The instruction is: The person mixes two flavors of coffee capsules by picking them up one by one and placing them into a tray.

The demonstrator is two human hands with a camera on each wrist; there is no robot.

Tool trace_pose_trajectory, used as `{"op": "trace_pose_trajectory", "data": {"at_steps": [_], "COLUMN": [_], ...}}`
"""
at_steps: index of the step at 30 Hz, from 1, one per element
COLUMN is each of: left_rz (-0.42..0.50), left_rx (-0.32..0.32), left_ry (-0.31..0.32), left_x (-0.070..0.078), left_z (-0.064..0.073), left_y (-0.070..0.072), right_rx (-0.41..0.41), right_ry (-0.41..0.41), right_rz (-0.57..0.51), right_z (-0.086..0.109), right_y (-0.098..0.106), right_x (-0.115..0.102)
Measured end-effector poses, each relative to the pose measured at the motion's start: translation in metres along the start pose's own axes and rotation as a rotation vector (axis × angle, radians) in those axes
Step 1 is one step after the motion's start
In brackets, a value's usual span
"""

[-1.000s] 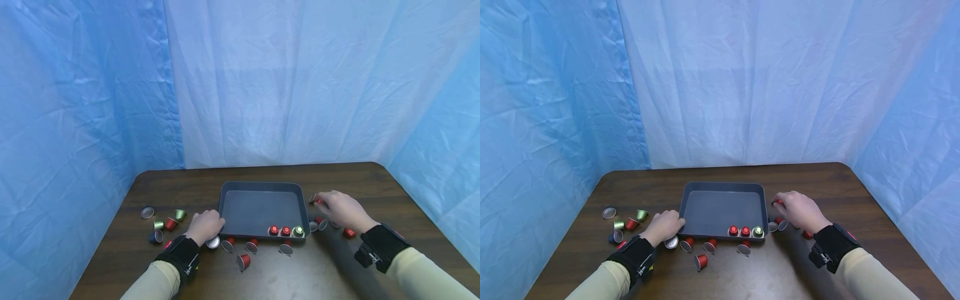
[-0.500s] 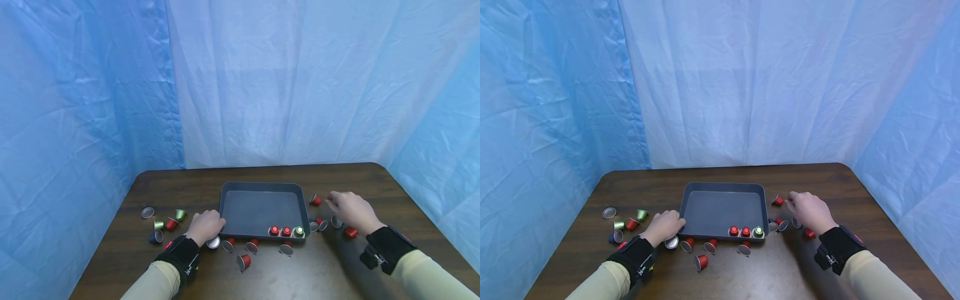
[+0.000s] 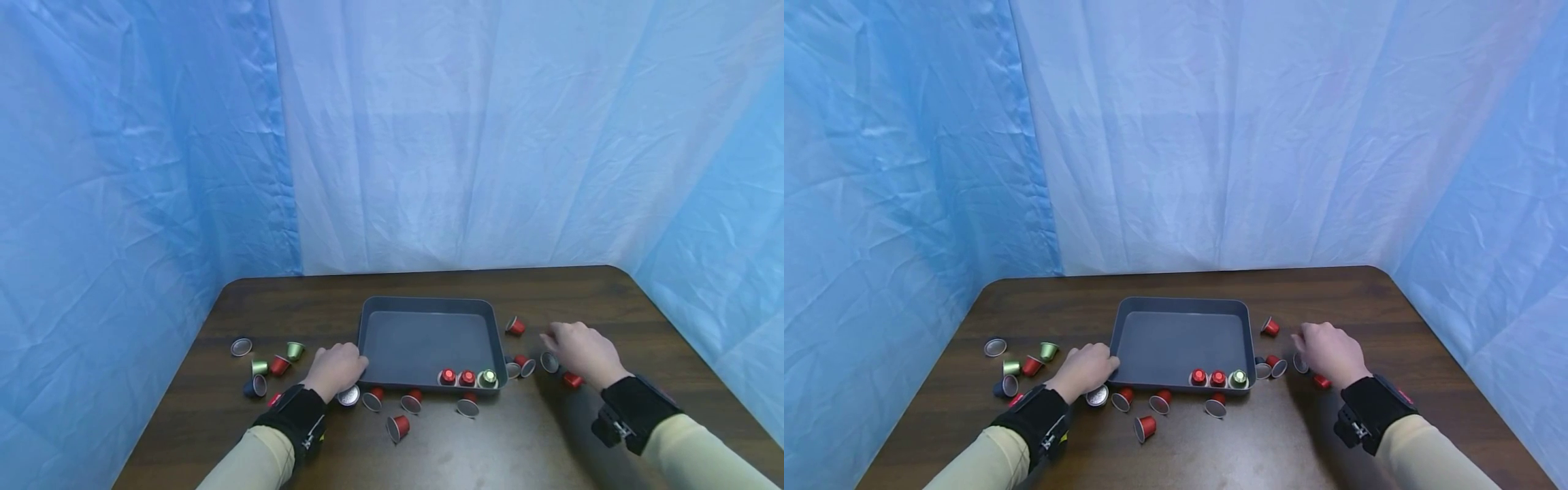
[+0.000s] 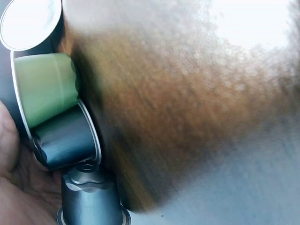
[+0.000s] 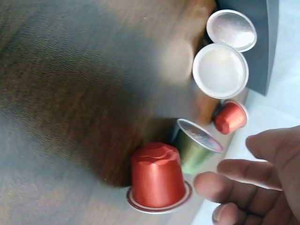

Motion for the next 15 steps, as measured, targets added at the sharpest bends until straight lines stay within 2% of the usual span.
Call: {"op": "trace_pose_trajectory", "data": {"at_steps": [5, 15], "left_rz": [0.008, 0.020], "left_rx": [0.001, -0.011], "left_ry": [0.003, 0.018], "left_x": [-0.001, -0.003], "left_z": [-0.001, -0.003], "left_y": [0.000, -0.004], "right_rx": [-0.031, -0.030], "right_ry": [-0.015, -0.003], "right_rz": [0.006, 0.031], "right_z": [-0.001, -0.003], "right_y": [-0.008, -0.013], "right_x": [0.005, 0.005]}}
Point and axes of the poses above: each hand's wrist, its own z-axis away from the middle knuckle, its own y-axis out of the back of the hand, x = y × z, the point moved 10 cm from there along -z, towards the middle knuckle, and after that the axes turned 11 degrees about -z, right-handed, at the moved point
